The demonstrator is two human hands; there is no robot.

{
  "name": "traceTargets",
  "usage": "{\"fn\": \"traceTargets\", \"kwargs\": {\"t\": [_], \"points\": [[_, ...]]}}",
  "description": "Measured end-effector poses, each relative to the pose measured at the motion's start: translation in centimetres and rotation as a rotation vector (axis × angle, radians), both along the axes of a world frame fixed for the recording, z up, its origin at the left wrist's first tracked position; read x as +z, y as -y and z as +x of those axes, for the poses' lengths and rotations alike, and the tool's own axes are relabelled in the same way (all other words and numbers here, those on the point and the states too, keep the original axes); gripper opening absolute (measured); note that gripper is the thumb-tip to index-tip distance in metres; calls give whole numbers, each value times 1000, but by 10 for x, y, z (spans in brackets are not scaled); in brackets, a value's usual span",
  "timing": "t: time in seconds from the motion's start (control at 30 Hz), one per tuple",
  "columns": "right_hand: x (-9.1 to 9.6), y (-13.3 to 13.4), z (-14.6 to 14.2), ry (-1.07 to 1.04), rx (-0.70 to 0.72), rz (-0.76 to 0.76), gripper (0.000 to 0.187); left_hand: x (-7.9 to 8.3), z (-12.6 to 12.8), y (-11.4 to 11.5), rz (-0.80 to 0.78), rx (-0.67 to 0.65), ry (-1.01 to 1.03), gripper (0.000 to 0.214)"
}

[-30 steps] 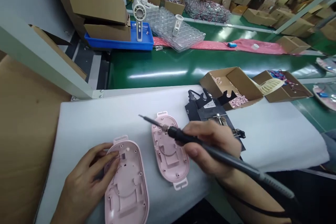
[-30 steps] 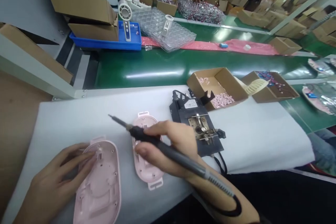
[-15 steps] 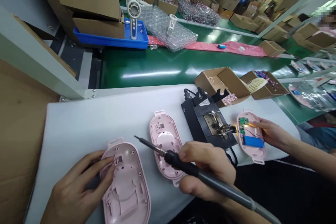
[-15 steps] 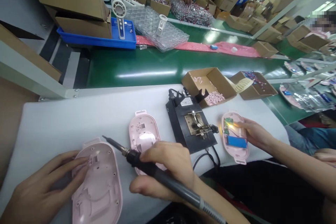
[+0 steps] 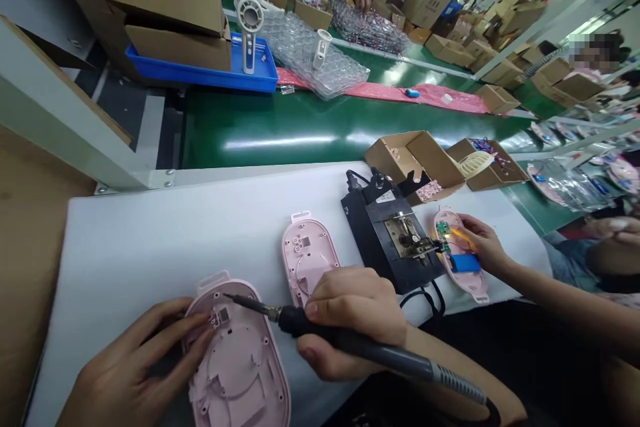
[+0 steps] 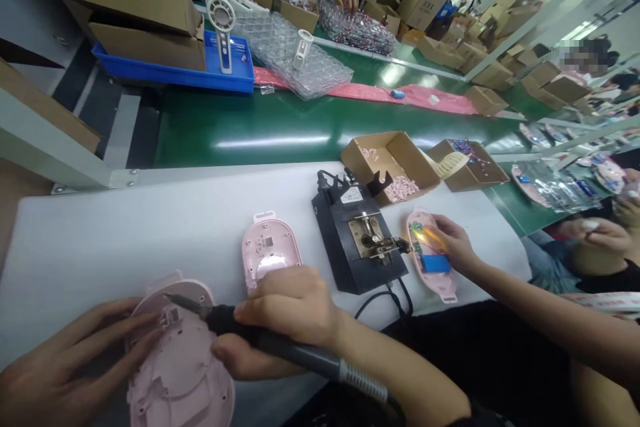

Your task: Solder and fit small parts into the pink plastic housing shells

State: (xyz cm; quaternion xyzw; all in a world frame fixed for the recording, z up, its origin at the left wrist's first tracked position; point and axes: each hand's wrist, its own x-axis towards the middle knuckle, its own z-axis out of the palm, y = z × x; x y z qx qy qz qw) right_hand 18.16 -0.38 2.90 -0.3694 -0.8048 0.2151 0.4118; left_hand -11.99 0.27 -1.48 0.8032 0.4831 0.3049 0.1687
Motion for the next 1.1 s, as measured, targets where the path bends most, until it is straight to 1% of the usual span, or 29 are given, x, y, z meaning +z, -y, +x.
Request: {"fn": "traceTargets", "kwargs": {"t": [0.07,0.17,0.2,0.33,0.37,0.43,0.53,0.6,0.63,0.73,0.83,0.97,1.1], "points": [[-2,-3,-3,21,13,-13,20,0,-1,0,-26,-11,-5,26],[-4,-5,-10,11,41,-44,15,3,1,7,-97,-18,11,19],[-5,-4,-14,-6,27,-52,15,5,3,9,-120,-11,31,16],[-10,1,-33,-124,-134,-108,7,9,9,16,-183,0,91,10],[-9,2,-36,-140,-148,-109,8,9,10,16,-191,0,95,10],[-5,0,-37,-101,-90,-92,9,11,11,17,-199,-2,98,11],[3,-9,-30,56,131,-62,15,12,12,18,-200,-12,99,12],[8,-14,-25,115,232,-45,19,12,12,19,-206,-20,103,12],[10,-16,-24,127,239,-36,19,11,12,19,-203,-26,107,12],[14,-16,-23,152,194,-24,21,10,13,19,-180,-47,118,13],[18,-14,-25,165,208,-34,25,10,13,20,-174,-47,130,12],[19,-13,-27,146,198,-31,22,10,14,20,-178,-54,127,12],[18,-15,-30,147,216,-17,25,10,14,20,-182,-51,131,12]]}}
